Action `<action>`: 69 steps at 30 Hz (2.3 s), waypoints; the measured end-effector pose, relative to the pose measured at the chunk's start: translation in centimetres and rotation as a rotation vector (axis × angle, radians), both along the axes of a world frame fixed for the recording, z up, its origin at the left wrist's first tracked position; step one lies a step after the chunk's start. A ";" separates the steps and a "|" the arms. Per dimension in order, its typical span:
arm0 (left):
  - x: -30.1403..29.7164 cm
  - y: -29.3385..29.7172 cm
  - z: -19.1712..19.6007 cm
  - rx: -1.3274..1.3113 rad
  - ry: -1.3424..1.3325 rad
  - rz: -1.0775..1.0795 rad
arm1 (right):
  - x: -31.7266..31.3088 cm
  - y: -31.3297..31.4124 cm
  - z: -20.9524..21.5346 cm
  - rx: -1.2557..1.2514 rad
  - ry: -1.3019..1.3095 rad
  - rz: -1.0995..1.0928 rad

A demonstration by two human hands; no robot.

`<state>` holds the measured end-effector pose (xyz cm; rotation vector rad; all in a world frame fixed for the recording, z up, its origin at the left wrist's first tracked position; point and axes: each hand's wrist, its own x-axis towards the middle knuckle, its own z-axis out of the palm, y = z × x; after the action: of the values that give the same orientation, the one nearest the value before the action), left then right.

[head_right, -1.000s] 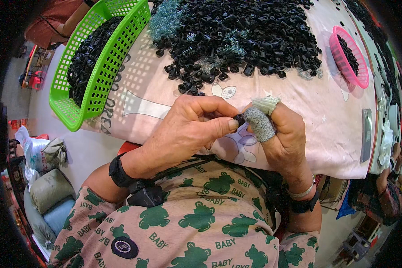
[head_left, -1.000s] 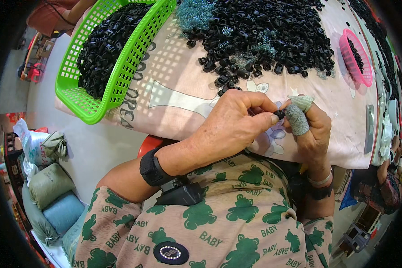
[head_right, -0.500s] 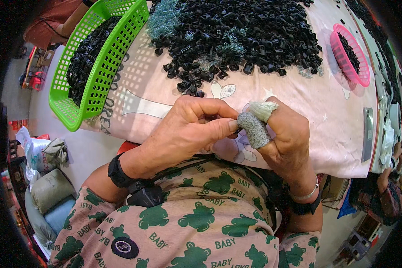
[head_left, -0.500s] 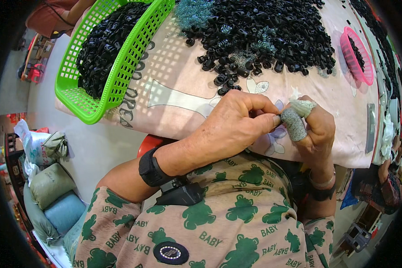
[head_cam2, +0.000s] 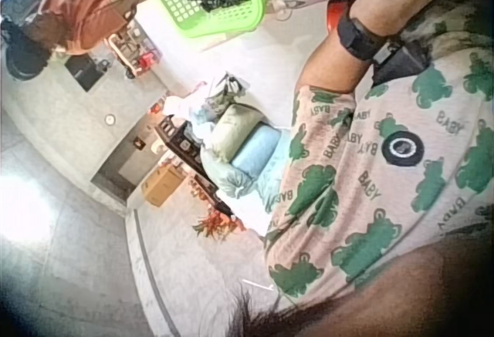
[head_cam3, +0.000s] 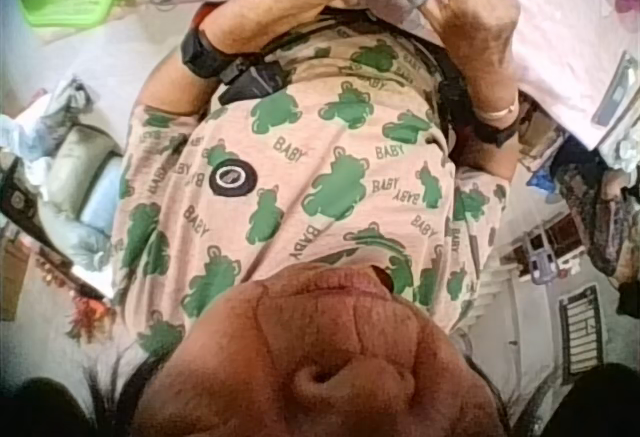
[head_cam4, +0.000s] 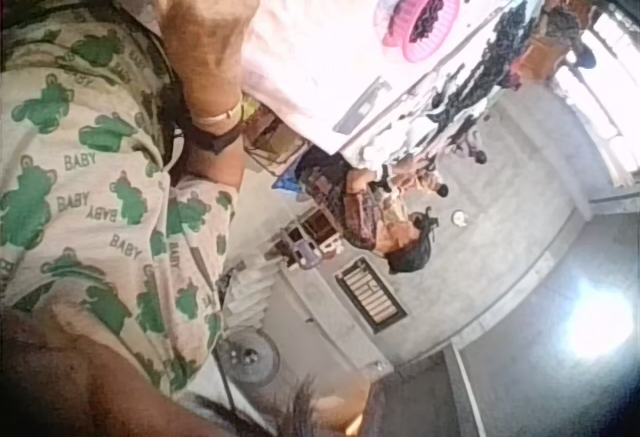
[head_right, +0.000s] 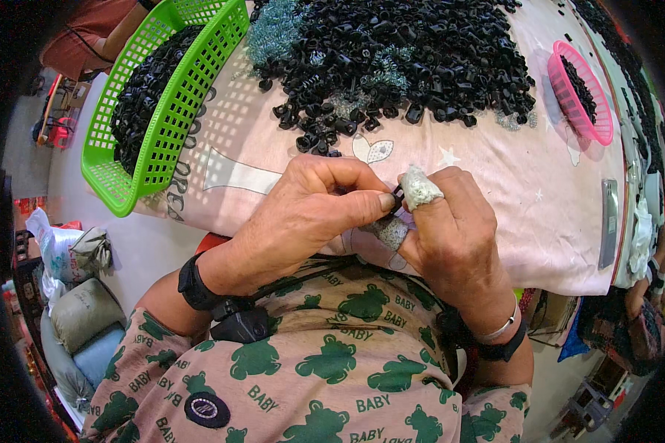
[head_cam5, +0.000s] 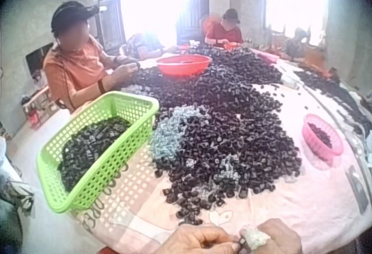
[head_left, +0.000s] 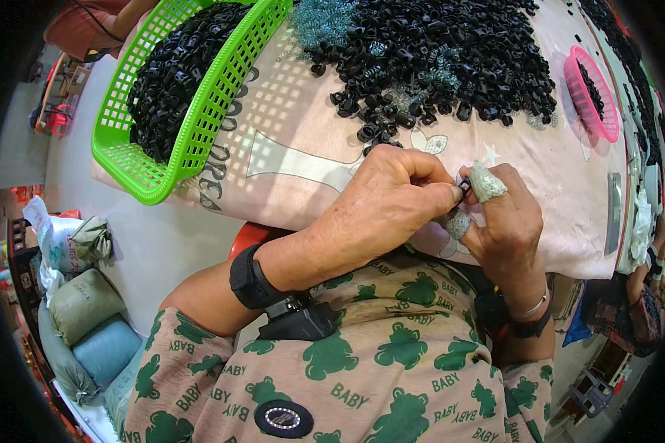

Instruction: Assembling small black plastic shoe components by hand at a workstation.

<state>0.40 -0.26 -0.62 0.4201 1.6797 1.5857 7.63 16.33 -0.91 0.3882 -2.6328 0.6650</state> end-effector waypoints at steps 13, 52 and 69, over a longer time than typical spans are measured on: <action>0.0 0.0 -0.3 0.035 -0.061 0.000 | 0.1 -0.3 0.1 -0.023 -0.013 -0.011; 0.2 -0.1 0.6 -0.078 -0.036 -0.024 | -0.4 0.0 -1.3 -0.105 0.045 0.070; 0.2 -0.1 0.7 0.120 -0.240 -0.068 | 0.0 2.2 0.7 -0.497 -0.293 0.115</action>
<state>0.56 -0.35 0.12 0.3287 1.3815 1.6225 7.65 18.49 -0.21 0.3097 -2.5901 1.4679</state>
